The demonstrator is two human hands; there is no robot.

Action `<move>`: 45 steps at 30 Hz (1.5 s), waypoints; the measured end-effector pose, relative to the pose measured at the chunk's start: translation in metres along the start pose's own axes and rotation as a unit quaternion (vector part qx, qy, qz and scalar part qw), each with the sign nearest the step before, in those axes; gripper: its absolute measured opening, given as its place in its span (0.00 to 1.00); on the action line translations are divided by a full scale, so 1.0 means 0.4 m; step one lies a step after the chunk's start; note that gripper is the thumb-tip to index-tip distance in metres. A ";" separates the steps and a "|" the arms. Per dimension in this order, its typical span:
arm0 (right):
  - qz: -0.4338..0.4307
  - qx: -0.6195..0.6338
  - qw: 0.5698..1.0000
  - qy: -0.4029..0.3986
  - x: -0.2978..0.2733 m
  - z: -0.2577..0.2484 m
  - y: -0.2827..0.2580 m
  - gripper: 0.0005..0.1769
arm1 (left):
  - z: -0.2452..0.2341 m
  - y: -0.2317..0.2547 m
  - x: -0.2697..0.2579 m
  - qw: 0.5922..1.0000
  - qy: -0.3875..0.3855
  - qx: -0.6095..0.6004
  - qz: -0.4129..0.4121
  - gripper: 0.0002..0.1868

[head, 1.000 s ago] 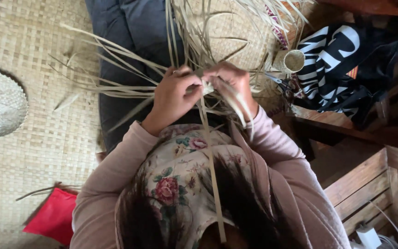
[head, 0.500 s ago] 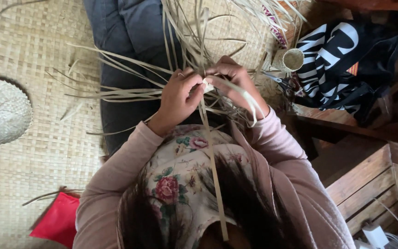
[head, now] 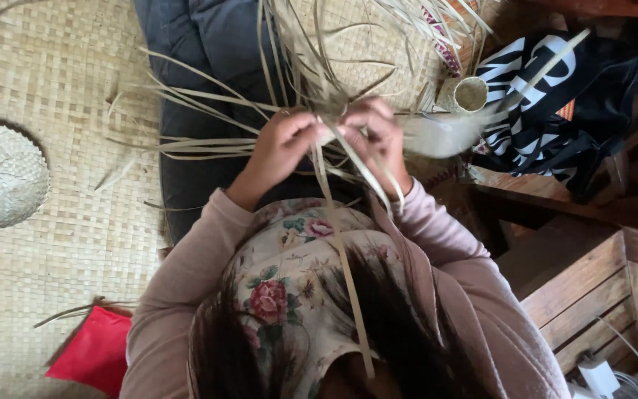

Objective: Weaving dried plant fibers to create a structured object

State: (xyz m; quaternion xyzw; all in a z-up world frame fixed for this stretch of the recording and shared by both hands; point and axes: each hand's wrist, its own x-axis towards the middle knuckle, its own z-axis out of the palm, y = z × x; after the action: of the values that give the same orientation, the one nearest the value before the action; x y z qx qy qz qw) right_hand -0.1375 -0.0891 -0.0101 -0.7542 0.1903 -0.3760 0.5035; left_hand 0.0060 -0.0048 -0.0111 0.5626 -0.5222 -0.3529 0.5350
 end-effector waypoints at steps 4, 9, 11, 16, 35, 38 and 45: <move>-0.188 -0.138 0.972 -0.032 -0.038 -0.001 0.049 0.10 | -0.008 -0.055 -0.010 0.999 -0.002 -0.049 -0.024 0.12; -0.273 -0.203 0.939 -0.048 -0.012 -0.006 0.010 0.10 | -0.033 0.044 -0.002 0.997 -0.053 -0.041 -0.032 0.15; -0.248 -0.194 0.942 -0.119 -0.018 -0.015 0.027 0.16 | -0.024 0.011 -0.006 0.998 -0.046 -0.023 -0.023 0.15; -0.121 -0.085 0.985 -0.089 0.015 -0.054 0.055 0.10 | -0.015 0.006 0.000 0.997 -0.034 -0.061 -0.041 0.09; 0.047 -0.081 0.995 -0.034 0.105 -0.017 0.014 0.05 | 0.004 0.026 0.013 0.992 -0.072 -0.048 -0.092 0.07; 0.056 -0.116 0.990 -0.064 0.126 -0.041 -0.044 0.07 | -0.005 0.049 0.014 0.991 -0.056 -0.059 -0.108 0.05; 0.061 -0.153 0.977 -0.133 0.109 -0.031 -0.015 0.06 | -0.005 0.040 0.009 0.997 -0.032 0.016 -0.067 0.04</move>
State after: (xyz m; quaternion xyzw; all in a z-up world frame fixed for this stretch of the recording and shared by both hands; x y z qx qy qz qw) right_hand -0.1195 -0.1234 0.0142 -0.8527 0.2225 -0.2073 0.4247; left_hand 0.0051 -0.0058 0.0054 0.5931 -0.5058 -0.3974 0.4842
